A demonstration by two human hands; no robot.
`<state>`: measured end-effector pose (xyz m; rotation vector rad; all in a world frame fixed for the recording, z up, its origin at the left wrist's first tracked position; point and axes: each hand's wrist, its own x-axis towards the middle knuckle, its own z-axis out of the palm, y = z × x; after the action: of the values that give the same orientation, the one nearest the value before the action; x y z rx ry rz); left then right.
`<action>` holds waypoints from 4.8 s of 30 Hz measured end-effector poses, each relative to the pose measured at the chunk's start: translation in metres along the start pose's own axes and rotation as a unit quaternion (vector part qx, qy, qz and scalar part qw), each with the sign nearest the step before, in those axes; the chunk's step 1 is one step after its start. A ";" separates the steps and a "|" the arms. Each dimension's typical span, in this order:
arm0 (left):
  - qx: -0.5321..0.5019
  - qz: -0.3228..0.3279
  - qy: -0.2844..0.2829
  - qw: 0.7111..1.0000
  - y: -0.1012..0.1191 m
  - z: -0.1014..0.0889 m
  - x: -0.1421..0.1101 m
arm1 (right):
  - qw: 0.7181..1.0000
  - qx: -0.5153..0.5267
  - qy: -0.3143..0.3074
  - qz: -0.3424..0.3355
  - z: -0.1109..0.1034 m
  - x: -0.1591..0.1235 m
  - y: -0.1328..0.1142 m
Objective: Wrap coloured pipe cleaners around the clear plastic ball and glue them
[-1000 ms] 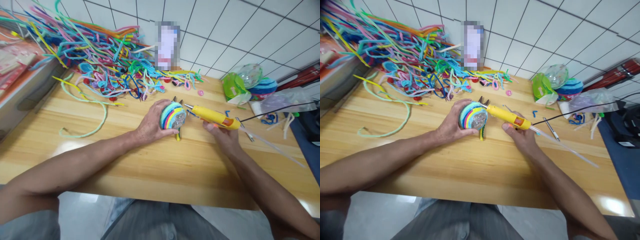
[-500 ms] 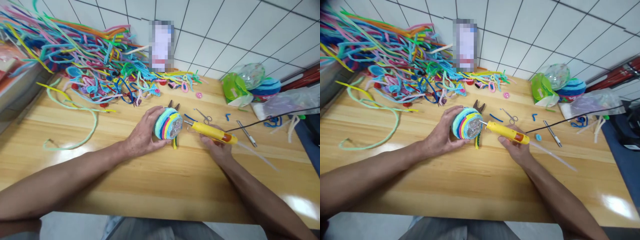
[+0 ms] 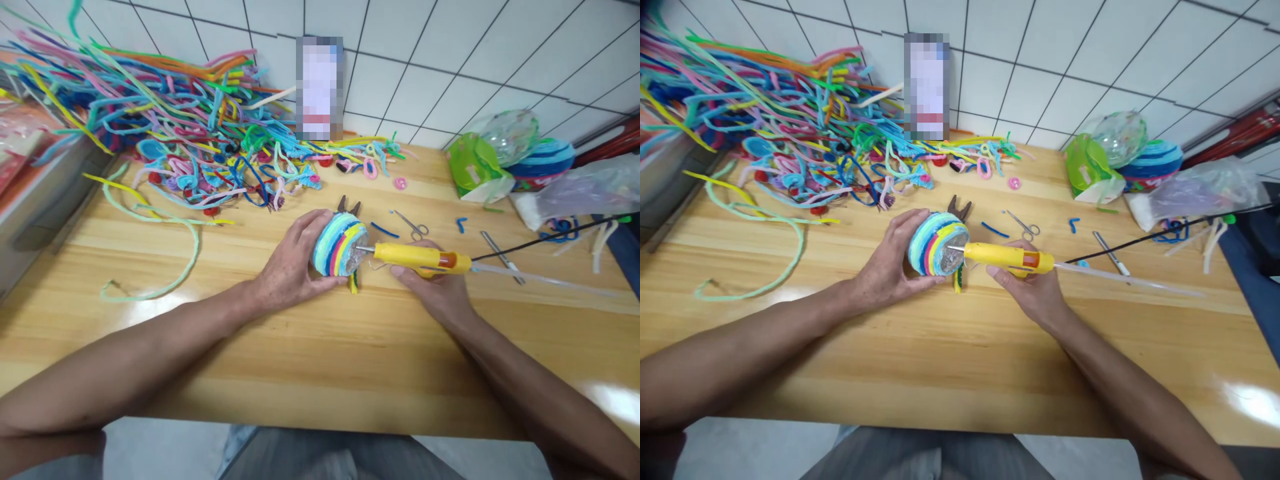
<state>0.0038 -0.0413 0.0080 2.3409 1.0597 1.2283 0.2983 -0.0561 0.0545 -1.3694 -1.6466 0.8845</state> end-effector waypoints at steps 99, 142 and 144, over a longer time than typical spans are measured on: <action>-0.055 -0.031 0.039 0.997 -0.028 0.012 0.026 | 0.989 -0.117 0.075 -0.052 0.011 0.052 0.039; -0.071 -0.038 0.048 0.996 -0.022 0.007 0.037 | 0.979 -0.154 0.102 -0.087 0.019 0.055 0.025; -0.068 -0.037 0.053 0.996 -0.021 0.008 0.037 | 0.979 -0.150 0.105 -0.087 0.019 0.055 0.025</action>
<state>0.0138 0.0006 0.0127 2.1376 1.0501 1.3654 0.2866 0.0018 0.0316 -1.4369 -1.7504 0.3857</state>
